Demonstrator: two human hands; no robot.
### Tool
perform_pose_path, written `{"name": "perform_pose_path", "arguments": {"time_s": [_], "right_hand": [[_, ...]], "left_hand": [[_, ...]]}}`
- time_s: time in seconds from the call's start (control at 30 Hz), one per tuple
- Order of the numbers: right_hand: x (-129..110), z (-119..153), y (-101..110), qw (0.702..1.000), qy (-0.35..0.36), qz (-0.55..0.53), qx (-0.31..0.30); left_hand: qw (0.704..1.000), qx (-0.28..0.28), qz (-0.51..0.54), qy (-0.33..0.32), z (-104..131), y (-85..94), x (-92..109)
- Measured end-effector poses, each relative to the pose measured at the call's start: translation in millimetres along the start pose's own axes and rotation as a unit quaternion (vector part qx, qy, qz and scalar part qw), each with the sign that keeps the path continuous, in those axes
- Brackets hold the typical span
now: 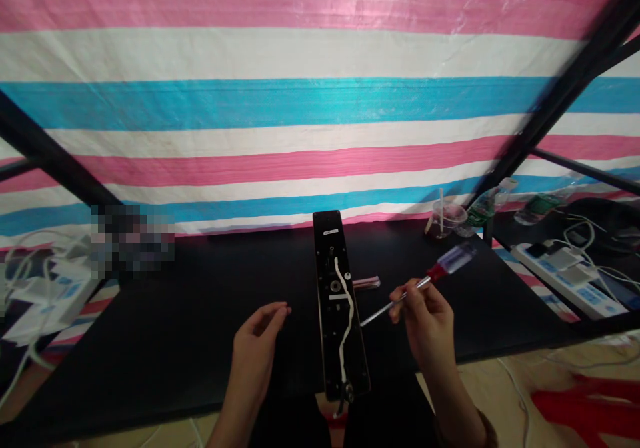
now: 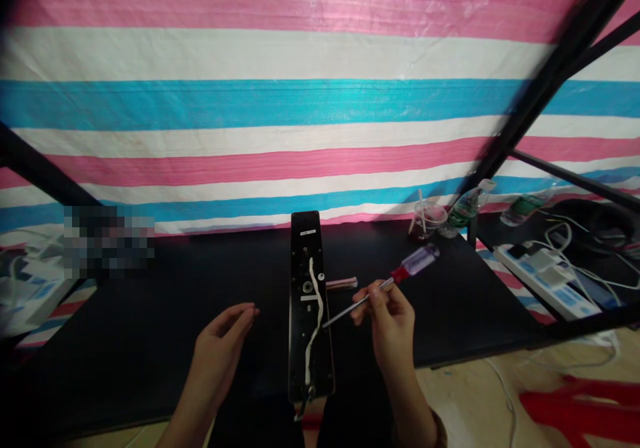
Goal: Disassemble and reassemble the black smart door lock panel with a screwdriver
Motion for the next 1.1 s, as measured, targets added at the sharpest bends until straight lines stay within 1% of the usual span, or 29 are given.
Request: {"name": "perform_pose_path", "arguments": {"time_s": [0.03, 0.1, 0.17, 0.23, 0.33, 0.4, 0.53, 0.63, 0.73, 0.83, 0.93, 1.03, 1.1], "right_hand": [[-7.2, 13.2, -11.9, 1.0, 0.009, 0.003, -0.017], [-16.4, 38.3, -30.5, 0.998, 0.022, 0.021, -0.052], [-21.3, 58.3, -43.1, 0.994, 0.04, 0.043, -0.097], [-24.2, 71.1, -48.2, 0.988, 0.056, 0.067, -0.128], [-26.9, 78.5, -47.3, 0.983, 0.06, 0.093, -0.149], [-29.1, 80.0, -45.5, 0.983, 0.053, 0.096, -0.15], [-35.1, 83.7, -44.3, 0.985, 0.03, 0.095, -0.141], [-40.7, 86.6, -46.5, 0.986, 0.017, 0.082, -0.144], [-46.9, 86.4, -45.3, 0.985, 0.017, 0.084, -0.146], [-48.9, 84.4, -39.4, 0.985, 0.007, 0.083, -0.15], [-46.7, 81.5, -31.8, 0.985, -0.011, 0.072, -0.154], [-47.9, 79.7, -32.7, 0.982, -0.009, 0.058, -0.18], [-49.1, 79.1, -33.0, 0.983, -0.011, 0.055, -0.175]], "left_hand": [[0.997, -0.016, 0.064, 0.04, 9.9, -6.7, -7.0], [0.983, -0.045, 0.138, 0.112, 29.2, -22.0, -21.2], [0.97, -0.075, 0.175, 0.151, 44.1, -35.2, -30.3], [0.962, -0.087, 0.2, 0.163, 52.1, -41.4, -35.3], [0.956, -0.086, 0.223, 0.168, 56.5, -43.4, -38.5], [0.954, -0.092, 0.229, 0.17, 59.0, -45.5, -38.3], [0.951, -0.116, 0.241, 0.157, 65.8, -51.2, -31.9], [0.951, -0.131, 0.242, 0.144, 68.7, -52.2, -28.2], [0.954, -0.13, 0.229, 0.143, 68.1, -47.2, -28.2], [0.963, -0.125, 0.205, 0.125, 67.7, -39.2, -24.0], [0.969, -0.139, 0.175, 0.109, 70.5, -35.5, -17.3], [0.97, -0.157, 0.158, 0.096, 73.8, -34.5, -10.3], [0.971, -0.167, 0.145, 0.086, 74.7, -34.5, -6.3]]}}
Point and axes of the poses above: each hand's wrist, its own z-axis away from the middle knuckle, its own y-axis out of the back of the hand, x = y × z, the point moved 9 cm from there along -z, towards the middle knuckle, and after that the axes turned 11 degrees about y, right-handed, at the moved point
